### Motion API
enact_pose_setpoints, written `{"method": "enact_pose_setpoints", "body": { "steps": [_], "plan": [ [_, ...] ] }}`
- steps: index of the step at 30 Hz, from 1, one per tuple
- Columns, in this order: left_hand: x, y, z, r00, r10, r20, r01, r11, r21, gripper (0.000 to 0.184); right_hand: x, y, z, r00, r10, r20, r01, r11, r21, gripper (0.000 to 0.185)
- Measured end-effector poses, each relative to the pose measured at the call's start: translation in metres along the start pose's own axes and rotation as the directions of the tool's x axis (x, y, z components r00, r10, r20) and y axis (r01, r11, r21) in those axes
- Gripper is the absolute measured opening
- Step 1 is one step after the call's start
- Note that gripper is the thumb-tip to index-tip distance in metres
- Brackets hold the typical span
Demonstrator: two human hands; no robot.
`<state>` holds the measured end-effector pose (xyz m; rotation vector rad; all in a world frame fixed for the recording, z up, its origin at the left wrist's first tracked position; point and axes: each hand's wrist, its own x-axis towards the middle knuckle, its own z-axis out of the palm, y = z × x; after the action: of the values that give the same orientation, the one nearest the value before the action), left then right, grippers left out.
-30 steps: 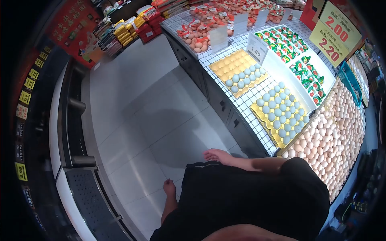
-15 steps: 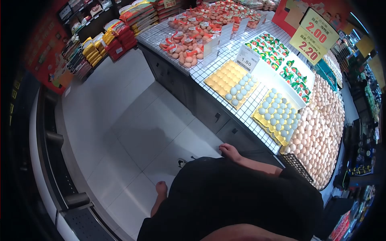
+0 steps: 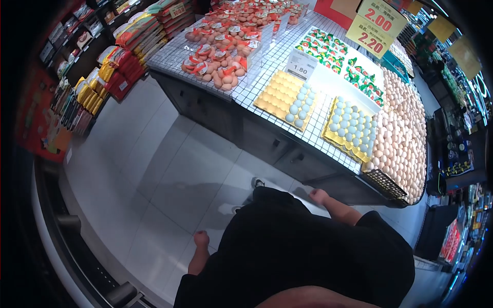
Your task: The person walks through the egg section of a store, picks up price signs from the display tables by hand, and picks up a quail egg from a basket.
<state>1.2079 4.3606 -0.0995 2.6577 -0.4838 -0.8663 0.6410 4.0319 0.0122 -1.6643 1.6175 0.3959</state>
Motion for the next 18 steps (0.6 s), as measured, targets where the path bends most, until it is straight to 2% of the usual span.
{"method": "enact_pose_setpoints", "body": {
  "steps": [2,4,7,10,15,17,18],
  "plan": [
    [-0.004,0.016,0.000,1.000,-0.002,0.018,0.002,1.000,-0.008,0.034,0.007,0.054,0.031,0.997,0.075,0.001,-0.074,0.989,-0.126,0.052],
    [-0.012,0.043,-0.005,0.999,0.017,0.048,-0.016,0.999,-0.032,0.034,-0.011,0.069,0.030,0.972,0.173,0.157,-0.153,0.979,-0.132,0.054],
    [-0.011,0.071,-0.004,0.999,0.014,0.039,-0.010,0.995,-0.098,0.035,0.009,0.098,0.061,0.949,0.253,0.188,-0.208,0.951,-0.227,0.053],
    [0.011,0.083,-0.004,0.996,0.044,0.079,-0.036,0.995,-0.094,0.034,0.041,0.072,0.057,0.965,0.181,0.189,-0.145,0.971,-0.189,0.052],
    [0.053,0.114,-0.031,0.996,0.056,0.067,-0.058,0.998,0.018,0.034,0.133,-0.028,0.010,0.989,-0.090,0.115,0.098,0.993,-0.060,0.045],
    [0.069,0.138,-0.045,0.997,0.064,0.044,-0.066,0.997,0.046,0.034,0.197,-0.051,0.008,0.945,-0.279,0.169,0.321,0.890,-0.324,0.042],
    [0.081,0.148,-0.050,0.997,0.075,0.029,-0.077,0.995,0.057,0.034,0.209,-0.075,-0.011,0.942,-0.286,0.179,0.326,0.907,-0.267,0.043]
  ]
}}
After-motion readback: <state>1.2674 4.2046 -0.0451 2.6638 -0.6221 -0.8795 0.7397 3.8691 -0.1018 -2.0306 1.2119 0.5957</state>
